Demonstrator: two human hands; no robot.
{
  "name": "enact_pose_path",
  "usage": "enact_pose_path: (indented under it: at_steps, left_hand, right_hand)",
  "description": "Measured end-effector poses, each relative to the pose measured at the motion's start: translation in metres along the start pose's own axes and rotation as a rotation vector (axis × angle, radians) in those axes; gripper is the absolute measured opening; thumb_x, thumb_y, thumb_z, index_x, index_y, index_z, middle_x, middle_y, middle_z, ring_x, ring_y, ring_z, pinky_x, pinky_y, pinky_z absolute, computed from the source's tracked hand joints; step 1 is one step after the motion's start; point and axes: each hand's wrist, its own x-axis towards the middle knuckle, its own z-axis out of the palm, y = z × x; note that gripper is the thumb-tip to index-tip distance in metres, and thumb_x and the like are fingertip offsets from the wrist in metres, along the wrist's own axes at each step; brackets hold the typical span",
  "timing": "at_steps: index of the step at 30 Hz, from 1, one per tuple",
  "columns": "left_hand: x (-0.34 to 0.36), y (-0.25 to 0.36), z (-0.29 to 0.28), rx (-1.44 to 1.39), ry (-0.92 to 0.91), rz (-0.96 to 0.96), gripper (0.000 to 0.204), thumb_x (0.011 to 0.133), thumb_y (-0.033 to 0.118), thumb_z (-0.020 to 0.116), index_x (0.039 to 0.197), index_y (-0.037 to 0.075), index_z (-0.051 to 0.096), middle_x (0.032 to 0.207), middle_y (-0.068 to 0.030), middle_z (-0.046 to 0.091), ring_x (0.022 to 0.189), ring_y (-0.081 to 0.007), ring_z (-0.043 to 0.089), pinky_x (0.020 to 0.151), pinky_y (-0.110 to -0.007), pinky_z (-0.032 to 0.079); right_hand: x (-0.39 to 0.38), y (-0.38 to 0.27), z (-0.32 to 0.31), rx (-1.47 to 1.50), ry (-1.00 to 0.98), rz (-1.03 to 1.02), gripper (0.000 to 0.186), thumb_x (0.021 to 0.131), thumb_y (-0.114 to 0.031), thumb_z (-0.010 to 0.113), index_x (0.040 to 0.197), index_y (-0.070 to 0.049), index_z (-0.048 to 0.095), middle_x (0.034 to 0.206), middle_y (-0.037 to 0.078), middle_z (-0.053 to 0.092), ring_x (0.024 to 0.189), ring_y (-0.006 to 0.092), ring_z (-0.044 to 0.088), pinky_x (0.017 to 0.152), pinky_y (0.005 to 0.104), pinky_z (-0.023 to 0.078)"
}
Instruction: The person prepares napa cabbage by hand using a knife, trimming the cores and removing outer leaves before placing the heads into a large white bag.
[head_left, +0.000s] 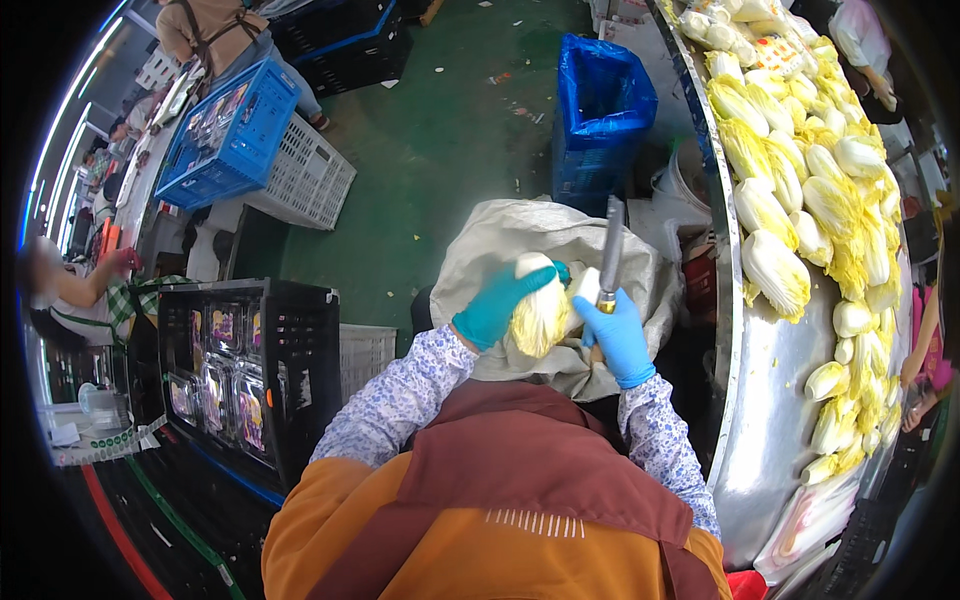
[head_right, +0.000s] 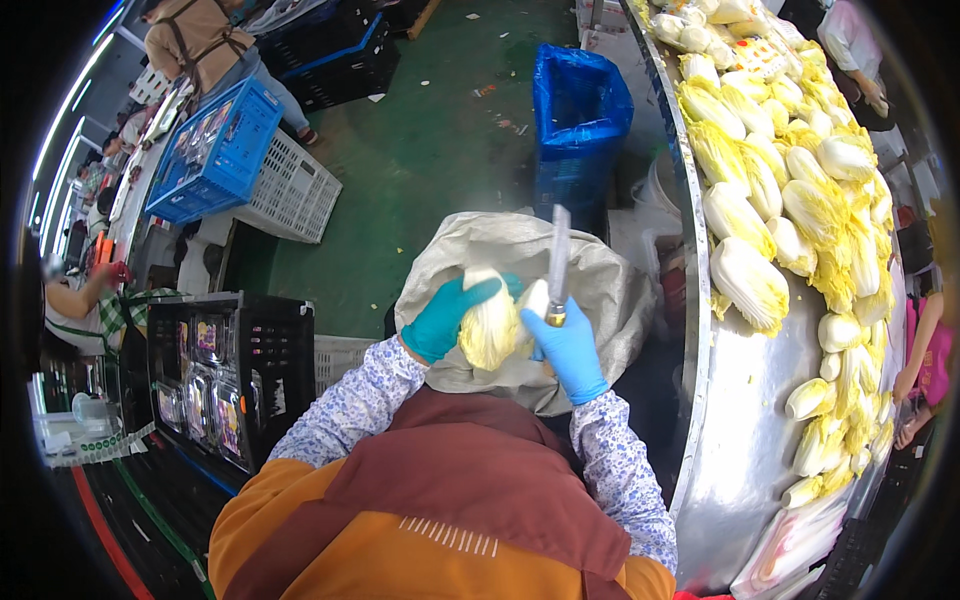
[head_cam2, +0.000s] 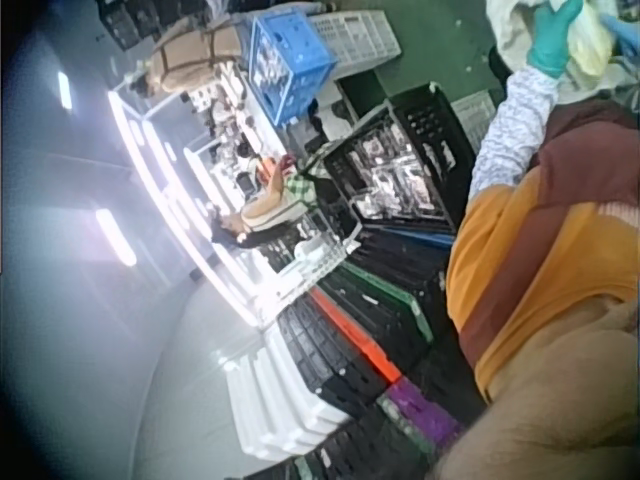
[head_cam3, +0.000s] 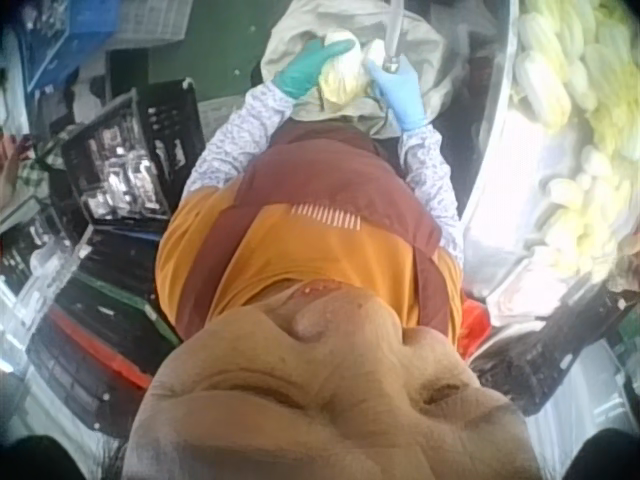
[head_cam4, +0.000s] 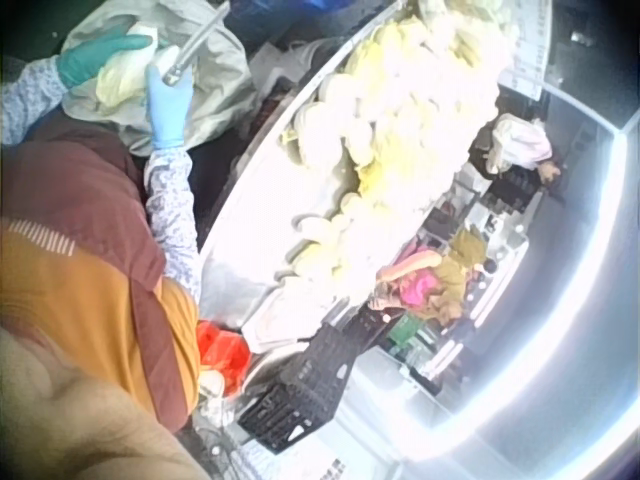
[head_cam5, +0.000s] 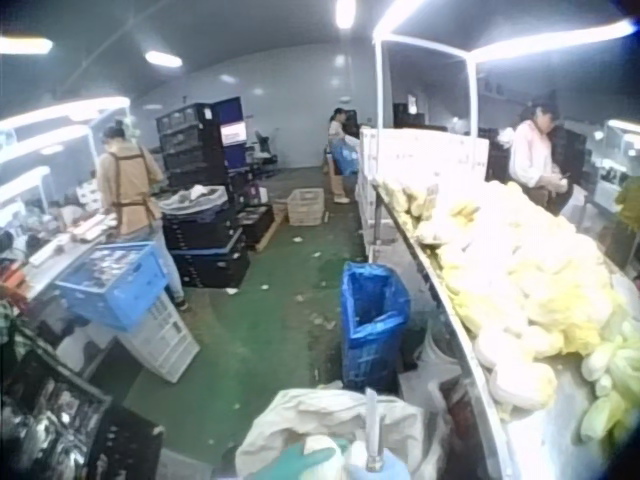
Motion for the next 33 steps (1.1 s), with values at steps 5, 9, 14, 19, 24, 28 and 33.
enact_pose_path:
  at_steps: [5,9,14,19,24,28,33]
  left_hand:
    - [0.005,-0.008,-0.010,-0.484,0.125,-0.157,0.042,0.091,0.038,0.059,0.109,0.001,0.057,0.103,-0.0113,0.063,0.095,-0.0236,0.063,0.083,-0.036,0.052]
    - [0.007,-0.015,-0.019,-0.547,0.145,-0.070,0.039,0.092,0.037,0.059,0.109,0.002,0.057,0.099,-0.0096,0.063,0.091,-0.0213,0.063,0.080,-0.035,0.053]
    - [0.006,-0.024,-0.009,-0.378,0.211,-0.005,0.030,0.093,0.029,0.058,0.109,0.004,0.058,0.101,-0.0071,0.063,0.091,-0.0168,0.063,0.078,-0.032,0.052]
    - [-0.002,-0.005,0.000,-0.035,0.094,0.078,0.029,0.092,0.023,0.059,0.111,0.002,0.058,0.105,-0.0065,0.063,0.098,-0.0146,0.060,0.083,-0.031,0.050]
    - [-0.022,0.014,-0.029,-0.582,-0.267,-0.269,0.061,0.093,0.031,0.055,0.139,-0.002,0.033,0.130,-0.0176,0.051,0.115,-0.0271,0.055,0.099,-0.043,0.044]
    - [-0.019,0.021,-0.007,-0.557,-0.123,-0.087,0.054,0.094,0.031,0.054,0.134,-0.003,0.041,0.117,-0.0166,0.057,0.107,-0.0272,0.058,0.094,-0.041,0.048]
    - [0.000,-0.001,0.010,-0.571,-0.042,0.000,0.035,0.092,0.028,0.057,0.113,0.000,0.056,0.097,-0.0111,0.062,0.087,-0.0244,0.064,0.081,-0.038,0.054]
  right_hand:
    - [0.023,0.022,-0.029,-0.075,0.059,0.104,0.025,0.084,-0.023,0.069,0.091,-0.004,0.053,0.063,0.003,0.054,0.044,0.0101,0.050,0.040,0.0247,0.040]
    - [0.046,0.065,-0.055,-0.655,0.236,-0.027,0.058,0.079,-0.027,0.073,0.122,0.004,0.049,0.092,0.017,0.065,0.075,0.0220,0.064,0.065,0.0324,0.053]
    - [0.010,0.027,0.000,-0.403,-0.023,-0.260,0.074,0.077,-0.027,0.076,0.136,0.000,0.041,0.102,0.017,0.065,0.083,0.0201,0.064,0.073,0.0311,0.052]
    - [0.012,0.027,0.001,-0.486,-0.059,-0.200,0.051,0.081,-0.023,0.072,0.124,-0.003,0.054,0.091,0.007,0.065,0.069,0.0114,0.059,0.057,0.0259,0.049]
    - [0.016,0.014,-0.027,-0.499,-0.014,-0.069,0.047,0.081,-0.022,0.072,0.121,-0.003,0.057,0.093,0.009,0.067,0.075,0.0125,0.061,0.066,0.0261,0.050]
    - [0.020,0.035,-0.032,-0.691,0.122,-0.276,0.048,0.082,-0.024,0.072,0.122,-0.003,0.057,0.097,0.013,0.068,0.086,0.0180,0.064,0.078,0.0291,0.050]
    - [-0.026,-0.017,-0.016,-0.033,-0.027,0.030,0.033,0.092,-0.022,0.058,0.111,0.004,0.060,0.086,0.009,0.069,0.049,0.0089,0.052,0.048,0.0199,0.044]
